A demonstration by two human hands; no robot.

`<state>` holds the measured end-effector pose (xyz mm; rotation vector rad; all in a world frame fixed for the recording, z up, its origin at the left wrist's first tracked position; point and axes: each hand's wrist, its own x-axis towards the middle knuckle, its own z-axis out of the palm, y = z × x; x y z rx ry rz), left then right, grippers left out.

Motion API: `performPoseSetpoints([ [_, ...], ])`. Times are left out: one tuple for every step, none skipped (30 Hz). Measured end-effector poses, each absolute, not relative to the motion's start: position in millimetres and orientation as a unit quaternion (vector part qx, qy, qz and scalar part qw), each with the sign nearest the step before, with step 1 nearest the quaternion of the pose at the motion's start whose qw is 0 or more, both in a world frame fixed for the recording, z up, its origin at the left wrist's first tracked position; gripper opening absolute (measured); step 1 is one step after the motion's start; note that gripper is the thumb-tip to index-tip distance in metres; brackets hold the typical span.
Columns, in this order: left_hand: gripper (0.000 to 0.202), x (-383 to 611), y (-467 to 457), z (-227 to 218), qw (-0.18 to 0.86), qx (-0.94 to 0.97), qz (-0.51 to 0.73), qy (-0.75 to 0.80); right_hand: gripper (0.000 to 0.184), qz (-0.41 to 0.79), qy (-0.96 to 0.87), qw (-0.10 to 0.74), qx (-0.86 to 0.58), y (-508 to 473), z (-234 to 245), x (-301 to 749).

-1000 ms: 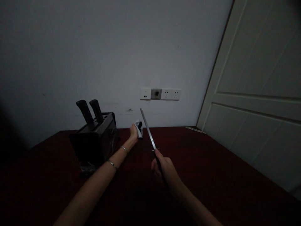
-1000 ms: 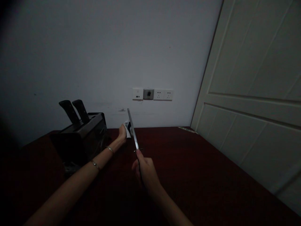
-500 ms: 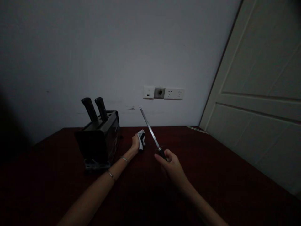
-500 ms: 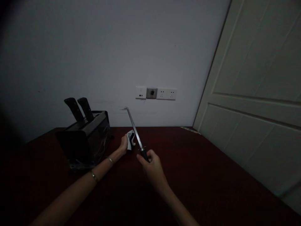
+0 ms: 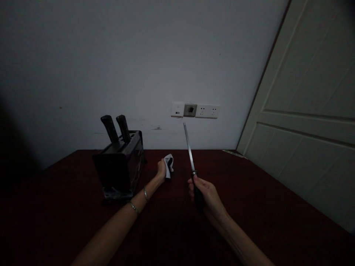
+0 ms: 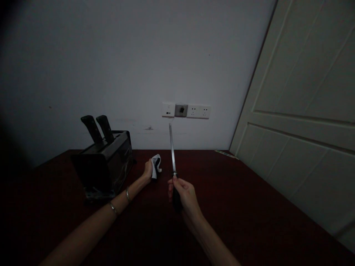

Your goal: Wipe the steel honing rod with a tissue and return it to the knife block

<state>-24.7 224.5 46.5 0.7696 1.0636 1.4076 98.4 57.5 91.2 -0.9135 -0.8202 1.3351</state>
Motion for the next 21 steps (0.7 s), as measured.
performPoseSetpoints([
  [0.023, -24.7, 224.2, 46.7, 0.572, 0.329, 0.601, 0.452, 0.041, 0.598, -0.340, 0.616, -0.383, 57.3, 91.6, 98.9],
  [0.023, -24.7, 224.1, 46.7, 0.571, 0.330, 0.601, 0.451, 0.040, 0.618, -0.322, 0.615, -0.371, 56.5, 92.6, 99.5],
  [0.023, -24.6, 224.0, 46.6, 0.571, 0.332, 0.601, 0.450, 0.039, 0.638, -0.303, 0.611, -0.359, 55.1, 94.2, 100.1],
  [0.022, -24.6, 224.0, 46.4, 0.571, 0.333, 0.601, 0.448, 0.038, 0.658, -0.284, 0.605, -0.348, 53.2, 96.1, 100.8],
  [0.022, -24.5, 224.1, 46.1, 0.571, 0.335, 0.601, 0.447, 0.036, 0.676, -0.267, 0.598, -0.339, 51.1, 98.0, 101.3],
  [0.023, -24.4, 224.3, 45.6, 0.571, 0.336, 0.601, 0.447, 0.036, 0.691, -0.254, 0.591, -0.331, 49.0, 99.8, 101.6],
  [0.023, -24.4, 224.4, 45.2, 0.570, 0.338, 0.602, 0.446, 0.037, 0.704, -0.243, 0.583, -0.325, 47.2, 101.2, 101.6],
  [0.023, -24.3, 224.5, 44.7, 0.569, 0.339, 0.602, 0.446, 0.038, 0.715, -0.235, 0.574, -0.322, 45.9, 102.0, 101.3],
  [0.023, -24.2, 224.6, 44.3, 0.568, 0.340, 0.603, 0.446, 0.040, 0.723, -0.231, 0.566, -0.320, 45.0, 102.3, 100.7],
  [0.023, -24.2, 224.5, 44.0, 0.568, 0.340, 0.602, 0.446, 0.041, 0.728, -0.231, 0.560, -0.319, 44.8, 102.2, 99.9],
  [0.023, -24.1, 224.3, 43.8, 0.568, 0.340, 0.602, 0.446, 0.043, 0.730, -0.233, 0.557, -0.319, 45.0, 101.8, 99.1],
  [0.023, -24.1, 224.1, 43.9, 0.570, 0.339, 0.601, 0.447, 0.045, 0.730, -0.238, 0.554, -0.321, 45.5, 101.2, 98.2],
  [0.023, -24.1, 223.7, 44.1, 0.571, 0.338, 0.600, 0.447, 0.047, 0.728, -0.243, 0.553, -0.325, 46.2, 100.8, 97.4],
  [0.023, -24.1, 223.2, 44.5, 0.573, 0.336, 0.600, 0.446, 0.049, 0.725, -0.249, 0.551, -0.329, 46.9, 100.5, 96.8],
  [0.023, -24.1, 222.7, 45.0, 0.574, 0.334, 0.600, 0.446, 0.051, 0.725, -0.253, 0.547, -0.335, 47.5, 100.4, 96.3],
  [0.024, -24.0, 222.1, 45.6, 0.576, 0.331, 0.601, 0.445, 0.053, 0.726, -0.253, 0.541, -0.341, 47.9, 100.3, 95.8],
  [0.024, -24.0, 221.4, 46.2, 0.578, 0.329, 0.601, 0.444, 0.054, 0.727, -0.252, 0.536, -0.346, 48.2, 100.2, 95.5],
  [0.024, -23.8, 220.8, 46.6, 0.580, 0.326, 0.602, 0.442, 0.055, 0.728, -0.249, 0.533, -0.351, 48.4, 100.0, 95.1],
  [0.024, -23.7, 220.1, 46.9, 0.582, 0.324, 0.602, 0.440, 0.055, 0.728, -0.247, 0.532, -0.357, 48.5, 99.5, 94.7],
  [0.024, -23.4, 219.4, 47.1, 0.585, 0.321, 0.602, 0.438, 0.055, 0.727, -0.245, 0.530, -0.362, 48.5, 98.8, 94.4],
  [0.024, -23.2, 218.7, 47.1, 0.588, 0.318, 0.603, 0.436, 0.055, 0.725, -0.245, 0.528, -0.368, 48.6, 97.8, 94.0],
])
